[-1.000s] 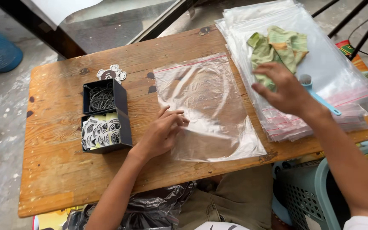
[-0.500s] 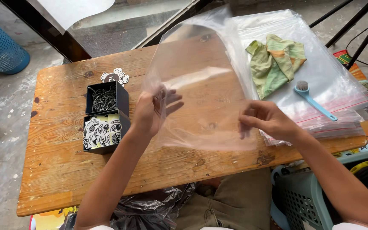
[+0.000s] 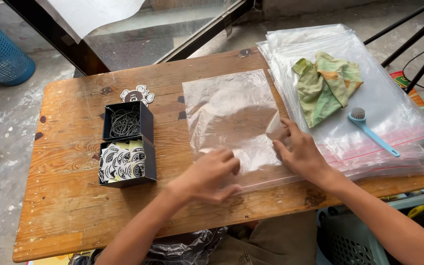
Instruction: The person wipes a clear plastic bag with a cloth, then places a black bag into it. They add a sticker and seal the bag. The person then removes the bag from the plastic, brushes it with a small brush, and places it back into the plastic bag.
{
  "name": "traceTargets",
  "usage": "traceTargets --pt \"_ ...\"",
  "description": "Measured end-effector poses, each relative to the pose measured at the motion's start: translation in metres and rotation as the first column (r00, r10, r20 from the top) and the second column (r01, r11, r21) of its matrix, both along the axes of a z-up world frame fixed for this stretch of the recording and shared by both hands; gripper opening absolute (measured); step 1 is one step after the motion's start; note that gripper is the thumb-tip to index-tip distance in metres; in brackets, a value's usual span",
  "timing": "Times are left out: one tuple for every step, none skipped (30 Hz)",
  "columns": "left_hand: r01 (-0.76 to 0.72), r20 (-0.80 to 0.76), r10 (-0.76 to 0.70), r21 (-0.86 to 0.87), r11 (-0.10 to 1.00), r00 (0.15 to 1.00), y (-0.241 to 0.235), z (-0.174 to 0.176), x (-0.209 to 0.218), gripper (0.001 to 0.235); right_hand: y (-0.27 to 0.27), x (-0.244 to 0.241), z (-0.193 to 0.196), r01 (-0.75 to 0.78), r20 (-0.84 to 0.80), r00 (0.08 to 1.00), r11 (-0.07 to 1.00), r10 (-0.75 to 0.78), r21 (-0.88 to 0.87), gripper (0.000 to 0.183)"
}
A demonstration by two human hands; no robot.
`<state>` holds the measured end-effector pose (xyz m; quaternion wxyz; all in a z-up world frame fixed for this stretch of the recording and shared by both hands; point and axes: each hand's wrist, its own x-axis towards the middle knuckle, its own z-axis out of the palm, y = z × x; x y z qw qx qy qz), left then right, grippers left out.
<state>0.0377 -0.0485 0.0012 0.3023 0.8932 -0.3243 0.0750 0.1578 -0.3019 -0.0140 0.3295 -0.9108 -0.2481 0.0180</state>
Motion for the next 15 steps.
traceTargets --pt "-0.002 0.0 0.002 -0.004 1.0 1.0 -0.001 -0.004 -0.001 0.034 0.001 -0.002 0.004 -0.002 0.0 1.0 1.0 0.002 -0.004 0.058" --pt "-0.016 0.019 0.015 0.082 0.996 1.0 -0.002 -0.007 -0.002 0.037 0.001 -0.004 0.007 -0.045 0.088 0.995 0.999 0.047 -0.019 0.06" --pt "-0.035 0.037 0.029 0.166 0.985 0.999 -0.004 -0.011 -0.004 0.04 0.002 -0.007 0.011 -0.09 0.174 0.98 0.995 0.095 -0.038 0.062" --pt "-0.039 0.035 0.034 0.161 0.986 0.999 -0.005 -0.013 -0.005 0.04 0.001 -0.011 0.016 -0.094 0.172 0.98 0.995 0.1 -0.043 0.062" --pt "-0.035 0.035 0.03 0.154 0.987 0.999 -0.005 -0.014 -0.005 0.036 0.001 -0.015 0.02 -0.114 0.293 0.945 0.987 0.142 -0.11 0.066" --pt "-0.031 0.035 0.026 0.147 0.989 0.999 -0.005 -0.015 -0.005 0.031 0.001 -0.019 0.024 -0.125 0.407 0.894 0.976 0.189 -0.178 0.07" --pt "-0.034 0.034 0.029 0.148 0.988 0.999 -0.005 -0.018 -0.005 0.031 0.001 -0.017 0.021 -0.129 0.406 0.894 0.976 0.191 -0.177 0.07" --pt "-0.039 0.076 0.028 0.14 0.989 0.997 -0.006 -0.021 -0.005 0.026 0.001 -0.015 0.016 -0.199 0.476 0.84 0.965 0.259 -0.174 0.062" --pt "-0.04 0.115 0.025 0.129 0.991 0.993 -0.008 -0.025 -0.006 0.022 -0.002 -0.015 0.012 -0.266 0.54 0.778 0.948 0.32 -0.177 0.054" --pt "-0.039 0.11 0.025 0.127 0.991 0.994 -0.008 -0.026 -0.005 0.022 0.001 -0.019 0.018 -0.267 0.536 0.781 0.947 0.321 -0.178 0.054" --pt "-0.058 0.147 0.037 0.139 0.989 0.989 -0.01 -0.028 -0.005 0.018 0.003 -0.024 0.024 -0.379 0.502 0.77 0.916 0.393 -0.135 0.041" --pt "-0.076 0.183 0.048 0.151 0.986 0.982 -0.011 -0.029 -0.005 0.016 0.005 -0.029 0.029 -0.484 0.472 0.75 0.871 0.463 -0.086 0.029" --pt "-0.075 0.176 0.049 0.149 0.986 0.983 -0.011 -0.024 -0.005 0.016 0.004 -0.031 0.029 -0.484 0.465 0.753 0.871 0.464 -0.085 0.029" --pt "-0.112 0.213 0.079 0.15 0.982 0.974 -0.01 -0.019 -0.005 0.014 0.004 -0.033 0.029 -0.538 0.434 0.733 0.837 0.524 -0.101 0.031" --pt "-0.15 0.253 0.108 0.152 0.977 0.961 -0.009 -0.013 -0.004 0.013 0.003 -0.034 0.03 -0.591 0.404 0.707 0.799 0.58 -0.113 0.034"
